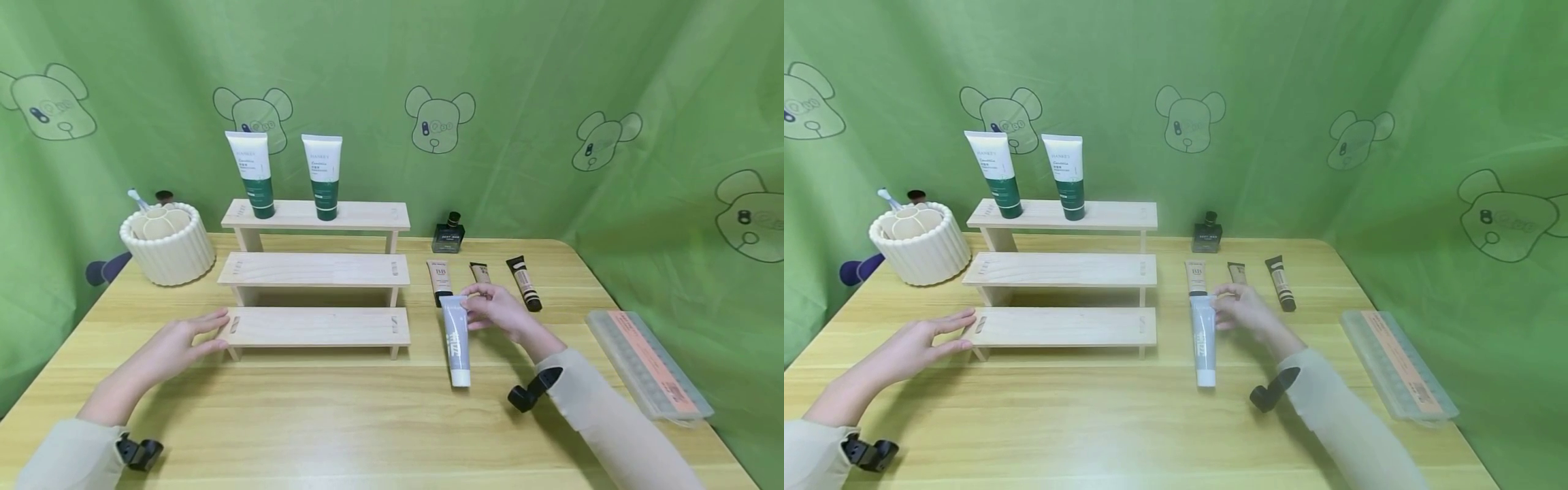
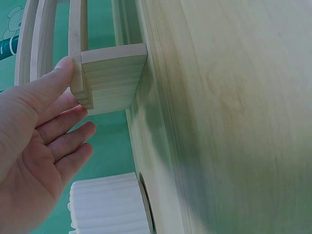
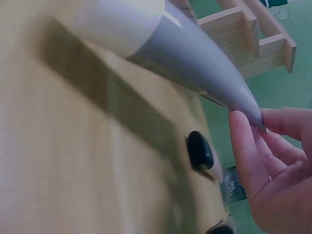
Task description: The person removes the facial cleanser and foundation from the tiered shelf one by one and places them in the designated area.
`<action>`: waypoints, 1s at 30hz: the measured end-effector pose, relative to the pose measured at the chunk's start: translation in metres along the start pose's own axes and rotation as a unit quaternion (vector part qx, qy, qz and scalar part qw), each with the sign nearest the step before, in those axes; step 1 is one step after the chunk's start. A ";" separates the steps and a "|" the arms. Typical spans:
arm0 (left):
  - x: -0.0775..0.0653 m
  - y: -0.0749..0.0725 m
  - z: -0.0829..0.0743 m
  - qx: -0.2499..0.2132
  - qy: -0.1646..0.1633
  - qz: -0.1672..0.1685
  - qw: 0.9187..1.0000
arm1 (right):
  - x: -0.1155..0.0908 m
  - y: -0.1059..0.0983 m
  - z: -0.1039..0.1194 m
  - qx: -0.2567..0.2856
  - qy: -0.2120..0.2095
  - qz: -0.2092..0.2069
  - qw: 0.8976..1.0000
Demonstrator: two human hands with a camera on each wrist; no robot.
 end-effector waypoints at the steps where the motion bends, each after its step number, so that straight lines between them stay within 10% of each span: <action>1: 0.000 0.000 0.000 0.000 0.000 0.000 1.000 | -0.001 0.001 -0.003 -0.002 0.004 0.003 1.000; 30: -0.001 0.000 0.000 -0.005 -0.003 -0.001 1.000 | 0.004 0.012 -0.032 -0.061 0.059 0.049 0.995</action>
Point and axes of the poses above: each hand's wrist, its own x-axis towards the middle knuckle, its own y-axis out of the palm, z = x × y, the point moved 3 cm from there along x, towards the middle knuckle, and after that the axes turned 6 degrees about -x, right-handed, at the moved point
